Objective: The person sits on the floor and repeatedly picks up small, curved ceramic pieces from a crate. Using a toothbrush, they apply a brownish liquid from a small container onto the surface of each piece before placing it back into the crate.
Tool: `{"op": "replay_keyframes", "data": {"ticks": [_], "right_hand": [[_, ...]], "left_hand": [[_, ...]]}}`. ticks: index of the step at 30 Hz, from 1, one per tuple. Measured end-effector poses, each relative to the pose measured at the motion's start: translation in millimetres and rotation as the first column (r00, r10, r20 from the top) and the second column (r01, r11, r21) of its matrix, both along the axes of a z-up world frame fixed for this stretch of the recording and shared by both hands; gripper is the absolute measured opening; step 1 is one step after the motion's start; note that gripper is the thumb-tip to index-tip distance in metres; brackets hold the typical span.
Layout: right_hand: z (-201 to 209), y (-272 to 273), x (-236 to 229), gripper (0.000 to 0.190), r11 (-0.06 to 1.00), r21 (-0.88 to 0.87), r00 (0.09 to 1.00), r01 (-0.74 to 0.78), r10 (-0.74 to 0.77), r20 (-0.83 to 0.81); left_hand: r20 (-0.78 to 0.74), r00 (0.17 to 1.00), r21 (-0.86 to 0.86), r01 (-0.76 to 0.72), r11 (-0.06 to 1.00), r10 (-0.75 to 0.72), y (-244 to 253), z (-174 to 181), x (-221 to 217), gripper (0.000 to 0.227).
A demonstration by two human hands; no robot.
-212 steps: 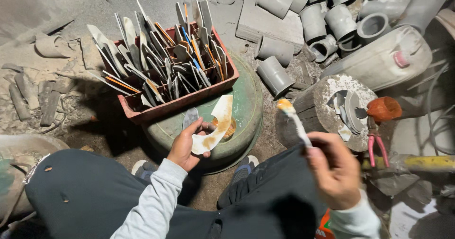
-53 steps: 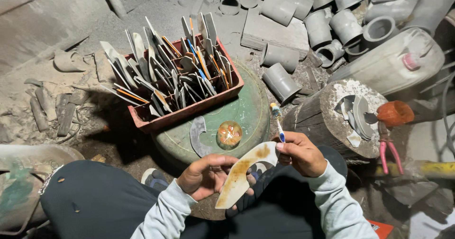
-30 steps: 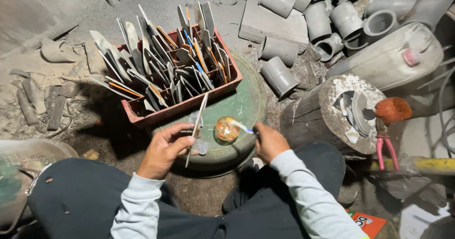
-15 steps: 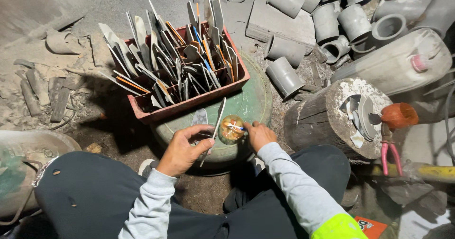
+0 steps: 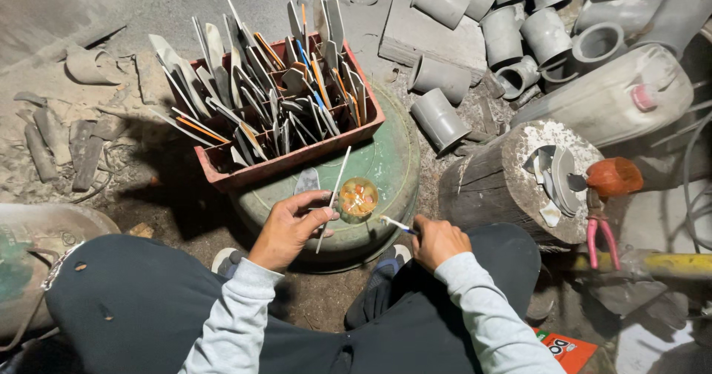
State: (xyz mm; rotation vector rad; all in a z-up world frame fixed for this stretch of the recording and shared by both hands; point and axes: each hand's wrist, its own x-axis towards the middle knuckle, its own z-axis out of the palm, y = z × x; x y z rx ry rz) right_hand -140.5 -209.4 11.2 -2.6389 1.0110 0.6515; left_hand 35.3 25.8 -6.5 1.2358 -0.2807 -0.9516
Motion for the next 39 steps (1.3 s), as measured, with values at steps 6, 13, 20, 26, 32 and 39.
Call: {"op": "replay_keyframes", "data": {"ticks": [6, 13, 20, 26, 32, 39], "right_hand": [[1, -23, -18, 0.022, 0.892, 0.427, 0.952, -0.147, 0.011, 0.305], [55, -11, -16, 0.021, 0.918, 0.392, 0.653, -0.057, -0.263, 0.71], [43, 30, 3, 0.024, 0.969, 0.247, 0.513, 0.02, -0.222, 0.829], [48, 35, 0, 0.024, 0.962, 0.257, 0.468, -0.096, -0.184, 0.864], [46, 32, 3, 0.026, 0.97, 0.214, 0.431, -0.118, -0.145, 0.891], [52, -6, 0, 0.023, 0.954, 0.287, 0.575, 0.088, -0.284, 0.767]], "left_hand": [[-0.291, 0.956, -0.131, 0.003, 0.991, -0.041, -4, -1, -3, 0.043], [-0.521, 0.848, -0.288, -0.07, 0.955, -0.095, -16, 15, -23, 0.046], [-0.538, 0.83, -0.353, -0.066, 0.933, -0.145, -18, 26, -38, 0.054], [-0.544, 0.825, -0.341, -0.047, 0.939, -0.157, -18, 21, -40, 0.055], [-0.522, 0.829, -0.36, -0.001, 0.933, -0.2, -20, 20, -39, 0.054], [-0.536, 0.82, -0.378, -0.02, 0.926, -0.202, -17, 22, -33, 0.057]]}}
